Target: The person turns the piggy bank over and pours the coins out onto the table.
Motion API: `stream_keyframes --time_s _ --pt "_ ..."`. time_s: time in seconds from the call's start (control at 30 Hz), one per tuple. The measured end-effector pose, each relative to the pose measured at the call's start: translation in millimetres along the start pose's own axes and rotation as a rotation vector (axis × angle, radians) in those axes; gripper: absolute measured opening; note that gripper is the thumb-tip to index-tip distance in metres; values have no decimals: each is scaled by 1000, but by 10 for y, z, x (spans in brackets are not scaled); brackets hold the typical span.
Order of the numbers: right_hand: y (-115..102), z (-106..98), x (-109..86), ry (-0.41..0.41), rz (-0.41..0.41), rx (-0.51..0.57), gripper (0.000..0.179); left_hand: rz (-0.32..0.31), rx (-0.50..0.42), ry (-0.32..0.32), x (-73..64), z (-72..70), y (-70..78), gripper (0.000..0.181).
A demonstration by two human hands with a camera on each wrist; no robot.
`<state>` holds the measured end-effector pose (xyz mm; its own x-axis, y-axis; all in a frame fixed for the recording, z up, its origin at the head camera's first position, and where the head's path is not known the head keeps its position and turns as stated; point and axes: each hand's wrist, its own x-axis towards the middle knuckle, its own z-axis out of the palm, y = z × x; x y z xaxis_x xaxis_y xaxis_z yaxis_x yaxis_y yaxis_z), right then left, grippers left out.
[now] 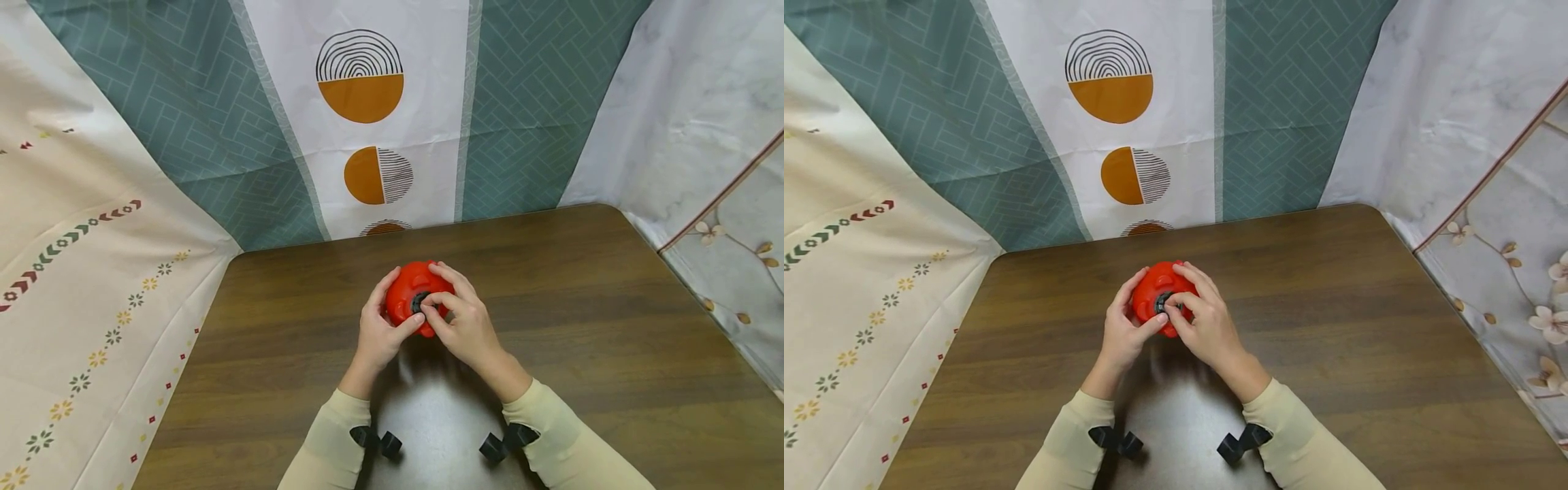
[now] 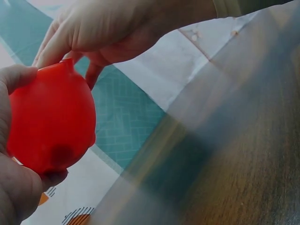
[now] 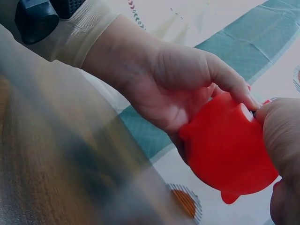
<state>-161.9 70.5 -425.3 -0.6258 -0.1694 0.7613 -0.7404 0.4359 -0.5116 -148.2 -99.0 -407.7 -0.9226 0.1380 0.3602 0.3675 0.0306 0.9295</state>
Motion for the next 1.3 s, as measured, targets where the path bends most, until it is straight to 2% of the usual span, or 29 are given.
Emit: stream_keyframes --time_s 0.37,0.67,0.9,1.17,1.3 --pt "28 51 -5 30 -5 24 8 -7 -34 2 0 -12 -21 72" --pt "33 31 -5 29 51 49 8 -61 -3 -26 2 -34 -40 74" --pt "28 25 -7 30 77 59 7 -27 -3 -24 6 -34 -68 76" --pt "13 15 0 26 59 54 7 4 2 3 33 -61 -372 78" --pt "3 1 2 34 54 61 7 26 -12 2 27 -53 -306 79"
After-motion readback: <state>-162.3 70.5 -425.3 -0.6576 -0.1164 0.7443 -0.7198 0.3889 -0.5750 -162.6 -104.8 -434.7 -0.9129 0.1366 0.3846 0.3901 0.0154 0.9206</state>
